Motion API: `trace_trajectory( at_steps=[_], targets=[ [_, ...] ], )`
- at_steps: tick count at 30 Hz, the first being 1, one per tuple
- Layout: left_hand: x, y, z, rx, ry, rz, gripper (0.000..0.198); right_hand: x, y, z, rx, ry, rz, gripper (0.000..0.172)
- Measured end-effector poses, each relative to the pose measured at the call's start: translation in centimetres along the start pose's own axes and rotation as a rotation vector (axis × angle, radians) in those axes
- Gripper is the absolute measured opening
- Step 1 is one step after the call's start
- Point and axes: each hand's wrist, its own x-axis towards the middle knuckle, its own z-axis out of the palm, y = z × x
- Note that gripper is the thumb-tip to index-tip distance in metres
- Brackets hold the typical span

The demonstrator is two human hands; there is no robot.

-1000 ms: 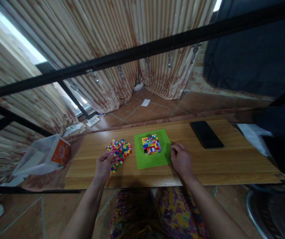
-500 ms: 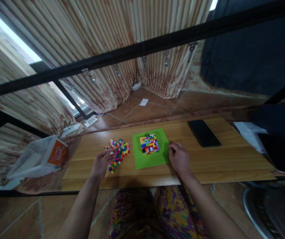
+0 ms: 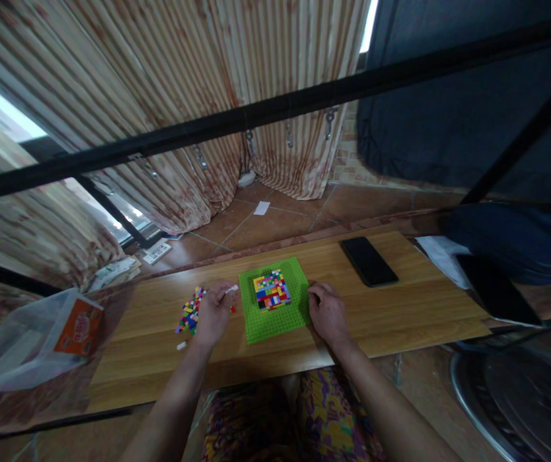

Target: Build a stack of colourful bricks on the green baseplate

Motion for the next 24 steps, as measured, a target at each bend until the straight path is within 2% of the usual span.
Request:
trace_trajectory(
  at_steps=[7, 13, 20, 24],
  targets=[
    [2.2, 1.0, 2.9, 0.155, -0.036, 0.117, 0.009, 0.1, -0.2, 0.0, 0.006, -0.004, -0.001, 0.021],
    [3.8, 0.1, 4.6, 0.179, -0.185, 0.161, 0.019, 0.1, -0.3, 0.0, 0.011, -0.014, 0.023, 0.020],
    [5.0, -1.3, 5.6, 0.059, -0.322, 0.049, 0.024, 0.2, -0.2, 0.0, 0.019, -0.009, 0.038, 0.020],
    [5.1, -1.6, 5.9, 0.013, -0.357, -0.022, 0.025, 0.2, -0.3, 0.0, 0.018, -0.015, 0.038, 0.020]
  ],
)
